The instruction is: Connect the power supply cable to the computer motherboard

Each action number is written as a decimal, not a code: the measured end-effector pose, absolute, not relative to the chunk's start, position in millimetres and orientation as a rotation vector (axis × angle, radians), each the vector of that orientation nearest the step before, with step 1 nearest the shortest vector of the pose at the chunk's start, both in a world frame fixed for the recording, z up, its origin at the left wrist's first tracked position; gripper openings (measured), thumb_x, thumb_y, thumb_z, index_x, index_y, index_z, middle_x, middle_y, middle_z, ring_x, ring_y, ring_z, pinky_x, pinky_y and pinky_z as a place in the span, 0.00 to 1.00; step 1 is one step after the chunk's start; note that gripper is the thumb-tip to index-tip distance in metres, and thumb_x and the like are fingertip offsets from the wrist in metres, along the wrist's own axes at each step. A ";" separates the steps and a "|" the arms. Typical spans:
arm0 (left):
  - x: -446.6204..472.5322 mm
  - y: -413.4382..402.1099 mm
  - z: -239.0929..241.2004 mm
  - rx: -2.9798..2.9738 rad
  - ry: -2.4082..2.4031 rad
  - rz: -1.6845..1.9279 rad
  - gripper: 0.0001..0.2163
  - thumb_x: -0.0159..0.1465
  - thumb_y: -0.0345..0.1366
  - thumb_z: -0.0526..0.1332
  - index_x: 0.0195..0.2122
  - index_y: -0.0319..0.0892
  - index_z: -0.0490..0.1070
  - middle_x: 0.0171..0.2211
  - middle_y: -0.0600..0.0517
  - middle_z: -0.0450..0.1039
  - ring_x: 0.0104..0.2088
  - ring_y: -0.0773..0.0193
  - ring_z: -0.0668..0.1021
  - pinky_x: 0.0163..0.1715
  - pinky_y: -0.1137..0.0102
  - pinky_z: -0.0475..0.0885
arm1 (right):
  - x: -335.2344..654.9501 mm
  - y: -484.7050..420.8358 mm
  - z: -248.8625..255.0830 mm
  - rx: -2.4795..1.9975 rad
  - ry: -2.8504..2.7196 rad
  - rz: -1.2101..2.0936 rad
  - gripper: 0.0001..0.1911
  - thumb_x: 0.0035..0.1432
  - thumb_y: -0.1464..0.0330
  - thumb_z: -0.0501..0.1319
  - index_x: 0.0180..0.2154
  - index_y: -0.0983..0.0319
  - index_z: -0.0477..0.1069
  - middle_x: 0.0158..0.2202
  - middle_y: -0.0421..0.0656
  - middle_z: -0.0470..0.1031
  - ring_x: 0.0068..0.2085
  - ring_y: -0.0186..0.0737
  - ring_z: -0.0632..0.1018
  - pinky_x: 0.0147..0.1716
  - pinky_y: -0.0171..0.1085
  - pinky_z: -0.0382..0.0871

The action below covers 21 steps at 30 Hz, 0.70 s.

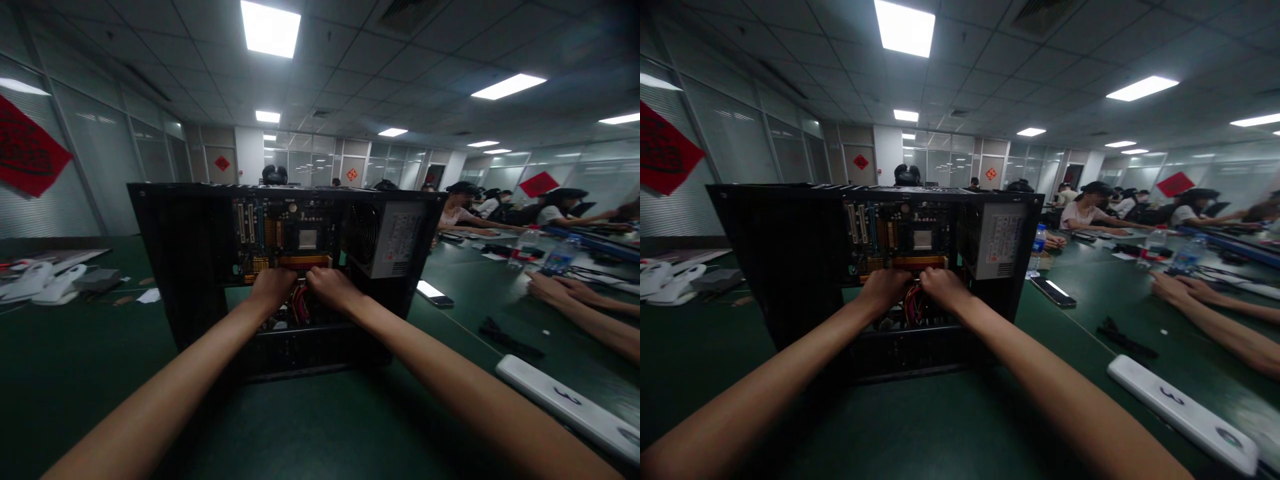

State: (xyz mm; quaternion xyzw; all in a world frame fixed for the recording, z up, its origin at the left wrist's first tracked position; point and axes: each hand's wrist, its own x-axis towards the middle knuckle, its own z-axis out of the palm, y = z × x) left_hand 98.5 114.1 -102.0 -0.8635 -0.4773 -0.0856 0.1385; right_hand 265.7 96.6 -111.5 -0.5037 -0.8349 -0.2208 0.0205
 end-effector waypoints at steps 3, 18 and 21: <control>97.9 115.8 -103.3 -2.498 -1.379 -0.252 0.13 0.69 0.35 0.53 0.42 0.39 0.78 0.41 0.38 0.81 0.42 0.44 0.82 0.40 0.56 0.77 | 265.5 96.2 -111.6 -1.568 -2.581 -0.665 0.14 0.67 0.76 0.48 0.46 0.68 0.70 0.44 0.54 0.75 0.45 0.50 0.80 0.39 0.39 0.74; 94.7 117.6 -105.9 -2.501 -1.384 -0.265 0.14 0.69 0.37 0.53 0.43 0.41 0.78 0.41 0.40 0.81 0.42 0.47 0.82 0.39 0.60 0.75 | 260.1 95.6 -111.4 -1.644 -2.545 -0.639 0.14 0.67 0.76 0.47 0.48 0.67 0.69 0.45 0.55 0.75 0.45 0.51 0.80 0.37 0.41 0.74; 95.1 116.0 -105.0 -2.510 -1.392 -0.256 0.14 0.69 0.36 0.52 0.43 0.41 0.78 0.41 0.39 0.81 0.42 0.45 0.82 0.38 0.59 0.75 | 260.1 96.8 -111.4 -1.644 -2.538 -0.642 0.15 0.67 0.76 0.47 0.48 0.67 0.69 0.45 0.54 0.76 0.45 0.51 0.80 0.37 0.42 0.75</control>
